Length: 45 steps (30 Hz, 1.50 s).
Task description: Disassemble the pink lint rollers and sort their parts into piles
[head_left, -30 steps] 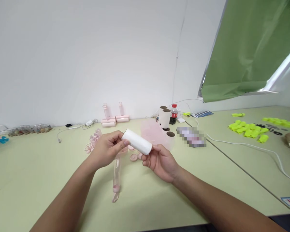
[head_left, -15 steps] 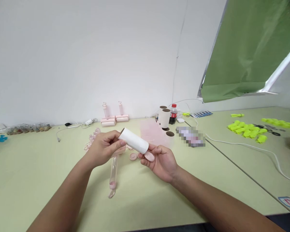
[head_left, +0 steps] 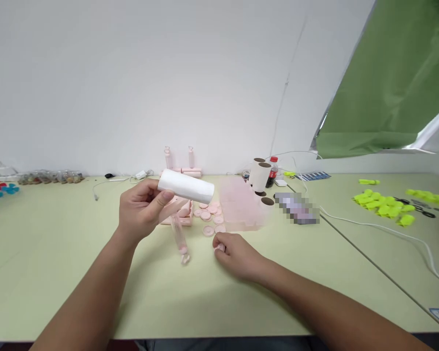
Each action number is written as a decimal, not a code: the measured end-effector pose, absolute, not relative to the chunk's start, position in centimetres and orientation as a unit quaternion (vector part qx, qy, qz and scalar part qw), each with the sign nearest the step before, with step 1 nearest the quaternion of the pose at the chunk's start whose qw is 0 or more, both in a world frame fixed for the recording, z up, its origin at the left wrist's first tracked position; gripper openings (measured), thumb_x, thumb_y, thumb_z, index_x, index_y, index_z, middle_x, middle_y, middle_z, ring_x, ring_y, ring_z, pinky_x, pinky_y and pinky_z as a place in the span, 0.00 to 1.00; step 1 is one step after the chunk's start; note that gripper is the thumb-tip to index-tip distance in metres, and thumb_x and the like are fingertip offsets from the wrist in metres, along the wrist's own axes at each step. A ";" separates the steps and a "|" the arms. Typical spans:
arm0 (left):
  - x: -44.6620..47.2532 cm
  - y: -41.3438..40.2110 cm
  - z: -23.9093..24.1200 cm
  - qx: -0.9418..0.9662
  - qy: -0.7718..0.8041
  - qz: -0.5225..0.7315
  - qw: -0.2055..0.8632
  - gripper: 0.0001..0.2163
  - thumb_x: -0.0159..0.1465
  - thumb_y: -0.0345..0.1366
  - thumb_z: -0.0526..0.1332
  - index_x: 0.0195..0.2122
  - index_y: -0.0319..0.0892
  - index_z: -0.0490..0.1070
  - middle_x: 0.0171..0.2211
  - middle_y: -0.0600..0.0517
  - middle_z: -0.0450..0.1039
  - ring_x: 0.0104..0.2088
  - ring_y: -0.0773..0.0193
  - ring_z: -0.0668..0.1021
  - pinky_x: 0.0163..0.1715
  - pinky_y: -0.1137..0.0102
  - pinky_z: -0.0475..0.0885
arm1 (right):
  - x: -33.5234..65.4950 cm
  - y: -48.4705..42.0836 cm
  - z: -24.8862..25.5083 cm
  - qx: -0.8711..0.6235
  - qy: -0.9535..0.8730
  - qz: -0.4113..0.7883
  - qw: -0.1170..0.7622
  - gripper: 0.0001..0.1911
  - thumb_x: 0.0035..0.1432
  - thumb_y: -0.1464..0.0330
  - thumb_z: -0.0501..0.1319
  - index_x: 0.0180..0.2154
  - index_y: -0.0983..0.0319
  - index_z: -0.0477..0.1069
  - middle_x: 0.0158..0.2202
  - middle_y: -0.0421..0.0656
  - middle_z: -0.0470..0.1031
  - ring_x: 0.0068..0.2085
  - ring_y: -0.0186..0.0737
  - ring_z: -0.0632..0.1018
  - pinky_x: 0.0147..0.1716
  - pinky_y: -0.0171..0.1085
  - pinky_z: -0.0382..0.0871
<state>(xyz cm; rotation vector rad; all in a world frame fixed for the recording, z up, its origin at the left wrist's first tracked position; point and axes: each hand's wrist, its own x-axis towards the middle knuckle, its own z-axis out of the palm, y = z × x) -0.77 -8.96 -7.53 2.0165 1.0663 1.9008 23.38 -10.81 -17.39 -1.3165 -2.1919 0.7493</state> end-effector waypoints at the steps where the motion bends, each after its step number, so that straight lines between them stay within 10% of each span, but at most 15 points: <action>1: -0.7 -9.0 -7.6 0.672 0.354 0.645 0.080 0.09 0.59 0.41 0.66 0.27 0.42 0.73 0.18 0.57 0.63 0.20 0.72 0.63 0.19 0.73 0.58 | 23.2 -10.5 -17.1 -0.483 -0.807 0.251 0.228 0.04 0.53 0.74 0.56 0.31 0.62 0.67 0.29 0.41 0.71 0.30 0.36 0.68 0.28 0.33 0.55; 25: 0.1 -8.3 -8.4 0.669 0.276 0.686 0.072 0.08 0.58 0.35 0.67 0.26 0.40 0.72 0.15 0.59 0.61 0.16 0.75 0.61 0.15 0.77 0.56 | 18.9 -2.3 -13.3 -0.528 -0.816 0.178 0.152 0.06 0.52 0.76 0.59 0.33 0.61 0.66 0.31 0.43 0.72 0.30 0.38 0.72 0.26 0.34 0.57; 29: 0.2 -8.3 -8.3 0.623 0.272 0.727 0.099 0.10 0.58 0.39 0.68 0.26 0.40 0.71 0.16 0.59 0.62 0.17 0.75 0.62 0.16 0.77 0.59 | 20.0 -3.6 -12.8 -0.502 -0.814 0.150 0.251 0.12 0.54 0.78 0.55 0.41 0.61 0.67 0.44 0.48 0.72 0.41 0.42 0.74 0.35 0.37 0.64; 37: 1.1 -7.7 -9.5 0.522 0.251 0.745 0.331 0.13 0.59 0.44 0.67 0.29 0.42 0.68 0.16 0.60 0.60 0.15 0.74 0.61 0.13 0.77 0.59 | 21.6 -9.1 -15.0 -0.309 -0.806 0.203 0.462 0.13 0.62 0.71 0.56 0.50 0.58 0.63 0.40 0.45 0.72 0.37 0.39 0.74 0.35 0.39 0.70; 42: 2.1 -8.5 -10.4 0.571 0.268 0.667 0.397 0.14 0.58 0.45 0.67 0.28 0.41 0.69 0.15 0.60 0.60 0.16 0.74 0.61 0.15 0.77 0.61 | 21.4 -11.0 -13.9 -0.266 -0.709 0.303 0.579 0.33 0.57 0.64 0.66 0.59 0.52 0.52 0.47 0.45 0.68 0.36 0.36 0.74 0.33 0.38 0.73; 45: 2.7 -9.2 -10.6 0.616 0.297 0.609 0.403 0.14 0.58 0.46 0.67 0.28 0.40 0.70 0.16 0.59 0.60 0.17 0.73 0.62 0.17 0.75 0.65 | 21.2 -11.4 -12.3 -0.267 -0.695 0.268 0.612 0.26 0.57 0.64 0.66 0.54 0.54 0.60 0.46 0.45 0.68 0.42 0.41 0.75 0.36 0.39 0.74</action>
